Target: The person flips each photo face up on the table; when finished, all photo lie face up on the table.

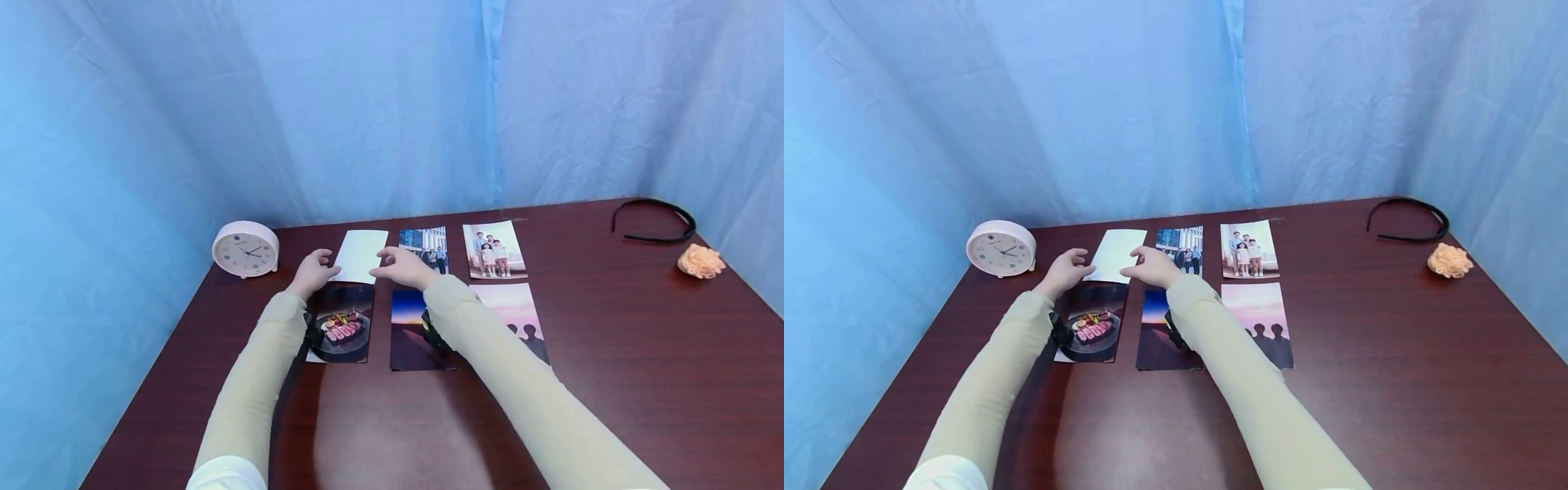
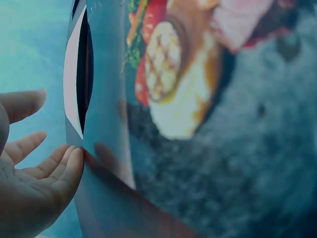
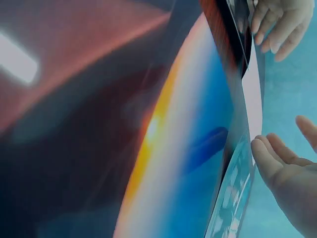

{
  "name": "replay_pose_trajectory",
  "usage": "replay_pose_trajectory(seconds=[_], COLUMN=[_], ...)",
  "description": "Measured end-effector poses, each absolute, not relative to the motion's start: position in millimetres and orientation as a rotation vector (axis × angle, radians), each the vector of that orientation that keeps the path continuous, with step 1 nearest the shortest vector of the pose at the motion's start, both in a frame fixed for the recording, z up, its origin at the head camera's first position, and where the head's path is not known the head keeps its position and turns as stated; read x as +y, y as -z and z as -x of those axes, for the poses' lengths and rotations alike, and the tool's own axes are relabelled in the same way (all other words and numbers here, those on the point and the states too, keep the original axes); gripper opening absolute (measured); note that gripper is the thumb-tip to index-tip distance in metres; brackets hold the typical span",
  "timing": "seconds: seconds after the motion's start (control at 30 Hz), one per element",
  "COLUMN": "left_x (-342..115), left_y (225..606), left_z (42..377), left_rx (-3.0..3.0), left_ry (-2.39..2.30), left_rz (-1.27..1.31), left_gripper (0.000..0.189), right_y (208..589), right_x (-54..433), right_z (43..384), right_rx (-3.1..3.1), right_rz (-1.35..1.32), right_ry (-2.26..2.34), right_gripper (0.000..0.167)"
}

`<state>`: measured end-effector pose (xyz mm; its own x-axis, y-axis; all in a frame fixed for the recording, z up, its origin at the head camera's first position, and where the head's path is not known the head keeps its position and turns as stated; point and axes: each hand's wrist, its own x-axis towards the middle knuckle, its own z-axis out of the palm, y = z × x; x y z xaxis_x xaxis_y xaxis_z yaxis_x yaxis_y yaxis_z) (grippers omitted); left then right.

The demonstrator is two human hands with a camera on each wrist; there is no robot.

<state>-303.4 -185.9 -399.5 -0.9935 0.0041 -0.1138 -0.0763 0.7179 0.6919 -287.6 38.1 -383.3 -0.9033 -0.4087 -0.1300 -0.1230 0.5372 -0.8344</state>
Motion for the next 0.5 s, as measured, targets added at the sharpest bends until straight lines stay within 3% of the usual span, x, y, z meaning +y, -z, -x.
replay_pose_trajectory(seconds=[0.5], left_x=[-182.4], left_y=[397.1], left_z=[302.4], left_rx=[2.743], left_ry=[-1.118], left_rz=[0.004], left_gripper=[0.056], right_y=[387.2], right_x=[15.0], right_z=[283.9], right_rx=[2.408], right_rz=[0.435], right_ry=[1.209], right_gripper=[0.051])
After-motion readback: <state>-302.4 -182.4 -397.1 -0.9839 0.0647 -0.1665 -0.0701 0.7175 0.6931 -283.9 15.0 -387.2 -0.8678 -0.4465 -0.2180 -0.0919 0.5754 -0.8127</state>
